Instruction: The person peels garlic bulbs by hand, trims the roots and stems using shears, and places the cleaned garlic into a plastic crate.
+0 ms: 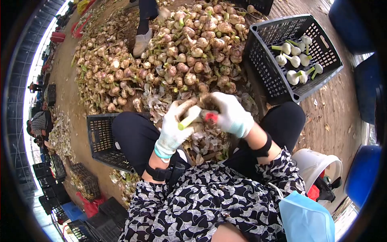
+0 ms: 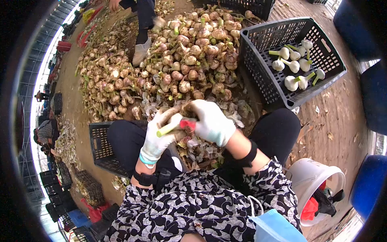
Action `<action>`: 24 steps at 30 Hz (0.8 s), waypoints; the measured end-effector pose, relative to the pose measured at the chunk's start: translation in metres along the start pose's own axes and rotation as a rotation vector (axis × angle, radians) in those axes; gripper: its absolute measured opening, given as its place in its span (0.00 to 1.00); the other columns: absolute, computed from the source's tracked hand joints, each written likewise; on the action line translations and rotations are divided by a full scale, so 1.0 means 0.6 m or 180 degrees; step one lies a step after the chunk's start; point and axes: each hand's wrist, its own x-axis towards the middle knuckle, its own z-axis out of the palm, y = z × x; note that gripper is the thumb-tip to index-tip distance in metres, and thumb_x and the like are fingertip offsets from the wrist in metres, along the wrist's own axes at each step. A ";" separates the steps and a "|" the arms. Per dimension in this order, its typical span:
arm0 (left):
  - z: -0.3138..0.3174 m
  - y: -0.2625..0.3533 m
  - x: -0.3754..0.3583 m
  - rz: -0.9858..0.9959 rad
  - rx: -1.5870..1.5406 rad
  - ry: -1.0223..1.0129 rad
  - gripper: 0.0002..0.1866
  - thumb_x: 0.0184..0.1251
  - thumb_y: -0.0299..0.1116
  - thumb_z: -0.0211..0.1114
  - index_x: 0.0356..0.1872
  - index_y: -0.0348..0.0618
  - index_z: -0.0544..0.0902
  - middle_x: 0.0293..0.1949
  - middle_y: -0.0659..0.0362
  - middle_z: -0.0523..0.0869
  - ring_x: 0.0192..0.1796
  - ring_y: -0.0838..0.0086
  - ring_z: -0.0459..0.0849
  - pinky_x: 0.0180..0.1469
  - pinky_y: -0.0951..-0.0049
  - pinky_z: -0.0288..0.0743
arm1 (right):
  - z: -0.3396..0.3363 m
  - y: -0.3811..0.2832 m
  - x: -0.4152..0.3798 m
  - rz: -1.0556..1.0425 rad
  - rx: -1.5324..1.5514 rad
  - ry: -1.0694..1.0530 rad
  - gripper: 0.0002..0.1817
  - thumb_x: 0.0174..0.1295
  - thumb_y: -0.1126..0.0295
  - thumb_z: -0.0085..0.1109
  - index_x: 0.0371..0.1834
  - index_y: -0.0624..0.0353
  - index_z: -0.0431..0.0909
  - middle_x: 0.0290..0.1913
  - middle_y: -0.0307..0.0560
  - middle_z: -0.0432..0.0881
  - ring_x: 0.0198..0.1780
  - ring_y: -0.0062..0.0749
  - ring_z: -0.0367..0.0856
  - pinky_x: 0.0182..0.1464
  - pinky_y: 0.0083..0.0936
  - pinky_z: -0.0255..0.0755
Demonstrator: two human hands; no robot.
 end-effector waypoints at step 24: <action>-0.031 -0.070 0.017 -0.1451 -0.5039 0.1370 0.14 0.62 0.30 0.53 0.46 0.36 0.80 0.43 0.53 0.85 0.43 0.60 0.84 0.46 0.63 0.81 | 0.017 0.058 0.014 0.1925 0.0116 -0.0863 0.12 0.52 0.67 0.51 0.35 0.63 0.78 0.36 0.64 0.79 0.44 0.57 0.77 0.45 0.40 0.71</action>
